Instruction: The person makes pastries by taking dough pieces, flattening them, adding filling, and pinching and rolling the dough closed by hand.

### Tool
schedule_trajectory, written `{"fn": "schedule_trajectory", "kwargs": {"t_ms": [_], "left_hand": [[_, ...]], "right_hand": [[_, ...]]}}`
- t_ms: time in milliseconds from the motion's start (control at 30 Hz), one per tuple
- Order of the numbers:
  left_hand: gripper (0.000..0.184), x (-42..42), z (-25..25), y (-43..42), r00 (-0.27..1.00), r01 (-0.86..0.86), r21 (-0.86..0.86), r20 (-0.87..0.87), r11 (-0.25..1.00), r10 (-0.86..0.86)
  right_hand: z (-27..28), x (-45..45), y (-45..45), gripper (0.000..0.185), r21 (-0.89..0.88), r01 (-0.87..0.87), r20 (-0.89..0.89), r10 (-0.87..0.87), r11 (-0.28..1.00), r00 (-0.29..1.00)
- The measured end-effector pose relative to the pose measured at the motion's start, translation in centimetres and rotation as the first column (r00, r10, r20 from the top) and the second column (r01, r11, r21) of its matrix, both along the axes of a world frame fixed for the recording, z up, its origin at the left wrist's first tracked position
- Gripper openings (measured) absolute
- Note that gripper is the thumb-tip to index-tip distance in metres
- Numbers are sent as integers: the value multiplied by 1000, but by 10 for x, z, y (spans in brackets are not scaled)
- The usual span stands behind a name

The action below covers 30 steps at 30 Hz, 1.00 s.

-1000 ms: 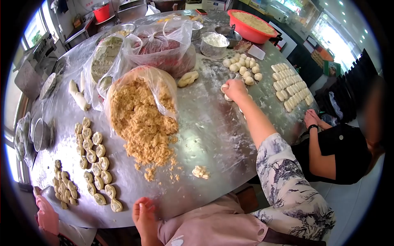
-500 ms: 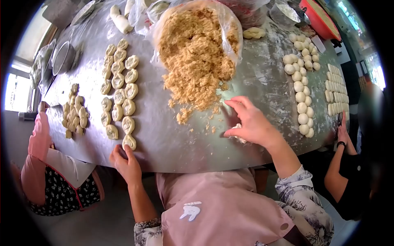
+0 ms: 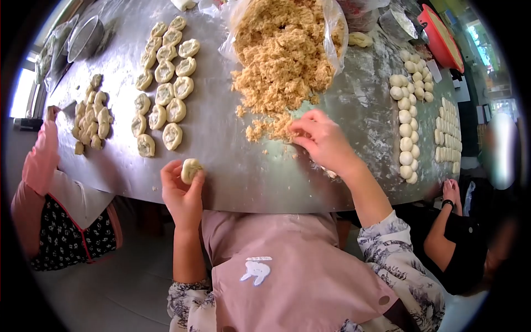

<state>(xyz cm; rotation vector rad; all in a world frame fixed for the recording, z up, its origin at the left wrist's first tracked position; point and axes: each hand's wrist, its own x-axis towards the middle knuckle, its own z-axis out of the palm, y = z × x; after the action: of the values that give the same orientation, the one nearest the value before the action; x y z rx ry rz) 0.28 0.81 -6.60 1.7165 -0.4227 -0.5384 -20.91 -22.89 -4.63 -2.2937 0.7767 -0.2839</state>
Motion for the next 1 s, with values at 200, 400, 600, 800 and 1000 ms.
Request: {"fn": "schedule_trajectory", "kwargs": {"t_ms": [200, 400, 600, 800, 1000], "left_hand": [[34, -11, 22, -20, 459, 40, -415, -801, 909, -386], [34, -25, 40, -50, 214, 11, -618, -767, 786, -605], [27, -43, 43, -67, 301, 104, -491, -813, 865, -498], [26, -61, 25, -86, 481, 86, -379, -794, 922, -371], [30, -70, 17, -108, 545, 100, -462, -716, 881, -437]], "right_hand": [[17, 1, 21, 53, -36, 269, -174, -271, 962, 947], [-14, 18, 24, 19, -157, 261, 63, -254, 953, 965], [36, 17, 15, 19, 92, 298, 293, -312, 950, 904], [45, 16, 28, 19, 121, 288, 204, -308, 950, 929], [49, 32, 49, 20, 52, 155, 222, -163, 986, 961]]}}
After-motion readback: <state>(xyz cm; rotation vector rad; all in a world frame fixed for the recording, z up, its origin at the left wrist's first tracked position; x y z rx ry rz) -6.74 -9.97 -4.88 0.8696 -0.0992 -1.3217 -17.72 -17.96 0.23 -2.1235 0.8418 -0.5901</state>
